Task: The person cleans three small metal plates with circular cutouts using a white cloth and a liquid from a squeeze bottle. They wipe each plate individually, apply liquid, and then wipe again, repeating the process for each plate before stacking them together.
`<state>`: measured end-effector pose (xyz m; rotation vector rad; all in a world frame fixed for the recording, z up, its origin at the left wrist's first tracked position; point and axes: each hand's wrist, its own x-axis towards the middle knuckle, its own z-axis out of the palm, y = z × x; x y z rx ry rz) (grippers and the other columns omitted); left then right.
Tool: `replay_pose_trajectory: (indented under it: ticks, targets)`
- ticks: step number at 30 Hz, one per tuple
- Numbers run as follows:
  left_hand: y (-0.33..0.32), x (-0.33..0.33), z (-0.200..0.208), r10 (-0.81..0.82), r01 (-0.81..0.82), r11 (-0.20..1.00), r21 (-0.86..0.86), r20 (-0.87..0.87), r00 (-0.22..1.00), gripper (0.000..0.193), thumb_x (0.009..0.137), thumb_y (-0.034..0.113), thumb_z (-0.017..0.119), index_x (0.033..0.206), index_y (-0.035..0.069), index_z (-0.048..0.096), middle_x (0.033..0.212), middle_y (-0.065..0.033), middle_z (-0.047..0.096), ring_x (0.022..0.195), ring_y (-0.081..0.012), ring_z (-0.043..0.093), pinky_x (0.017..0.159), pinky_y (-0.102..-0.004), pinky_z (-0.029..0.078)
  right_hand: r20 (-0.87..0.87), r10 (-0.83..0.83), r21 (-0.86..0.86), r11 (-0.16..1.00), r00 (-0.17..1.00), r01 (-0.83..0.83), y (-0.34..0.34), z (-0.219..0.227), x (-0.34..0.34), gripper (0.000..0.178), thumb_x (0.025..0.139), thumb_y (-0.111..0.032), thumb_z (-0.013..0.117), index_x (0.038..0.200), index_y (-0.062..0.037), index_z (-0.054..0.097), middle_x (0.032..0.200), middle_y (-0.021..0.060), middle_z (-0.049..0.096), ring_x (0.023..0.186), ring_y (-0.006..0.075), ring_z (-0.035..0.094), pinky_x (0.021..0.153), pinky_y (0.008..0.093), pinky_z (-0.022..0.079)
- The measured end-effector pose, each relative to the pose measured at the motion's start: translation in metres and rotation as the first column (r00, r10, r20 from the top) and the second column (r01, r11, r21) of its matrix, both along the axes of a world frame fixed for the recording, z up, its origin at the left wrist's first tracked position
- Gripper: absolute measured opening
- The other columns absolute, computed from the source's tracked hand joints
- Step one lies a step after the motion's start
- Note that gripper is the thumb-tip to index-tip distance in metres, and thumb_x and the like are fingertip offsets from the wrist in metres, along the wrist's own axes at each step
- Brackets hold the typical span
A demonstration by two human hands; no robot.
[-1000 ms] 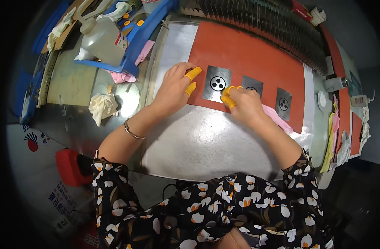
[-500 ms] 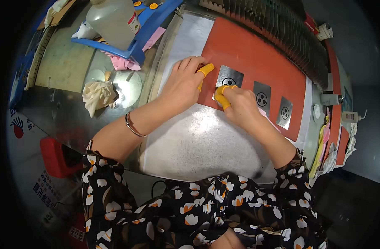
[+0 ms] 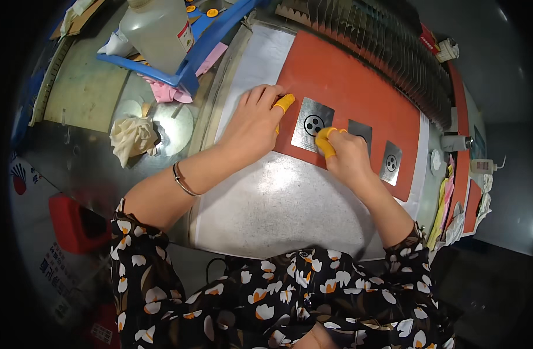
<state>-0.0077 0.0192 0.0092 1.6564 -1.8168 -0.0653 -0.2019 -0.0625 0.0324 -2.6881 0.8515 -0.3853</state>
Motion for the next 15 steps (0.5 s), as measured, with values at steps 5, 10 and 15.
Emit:
replay_pose_trajectory:
  ticks: [5, 10, 15]
  targets:
    - [-0.003, 0.002, -0.001, -0.015, 0.015, 1.000, -0.013, -0.017, 1.000, 0.046, 0.069, -0.009, 0.049, 0.114, 0.000, 0.053, 0.117, -0.0122, 0.047, 0.110, -0.0307, 0.043, 0.094, -0.0402, 0.034, -0.062, 0.049, -0.068, 0.996, 0.997, -0.053, -0.005, 0.005, 0.027, 0.008, 0.073, -0.007, 0.060, 0.077, -0.0005, 0.059, 0.067, 0.0186, 0.060, 0.064, 0.0362, 0.059, 0.059, 0.0440, 0.047]
    - [0.001, 0.000, -0.001, 0.008, -0.008, 1.000, 0.015, -0.011, 1.000, 0.046, 0.070, -0.008, 0.049, 0.114, 0.000, 0.052, 0.117, -0.0138, 0.046, 0.110, -0.0312, 0.043, 0.094, -0.0398, 0.033, 0.005, 0.020, -0.010, 1.000, 1.000, -0.019, -0.008, 0.004, 0.009, 0.007, 0.073, -0.006, 0.058, 0.077, -0.0003, 0.060, 0.069, 0.0189, 0.060, 0.063, 0.0376, 0.058, 0.058, 0.0451, 0.046]
    - [0.001, 0.002, -0.001, 0.042, -0.042, 0.999, 0.018, -0.013, 0.999, 0.046, 0.070, -0.006, 0.051, 0.116, -0.002, 0.050, 0.118, -0.0147, 0.045, 0.110, -0.0316, 0.042, 0.095, -0.0414, 0.032, -0.054, 0.061, -0.021, 0.998, 0.997, -0.062, -0.014, 0.005, 0.030, 0.007, 0.072, -0.005, 0.054, 0.077, -0.0030, 0.058, 0.071, 0.0175, 0.061, 0.068, 0.0368, 0.059, 0.062, 0.0464, 0.046]
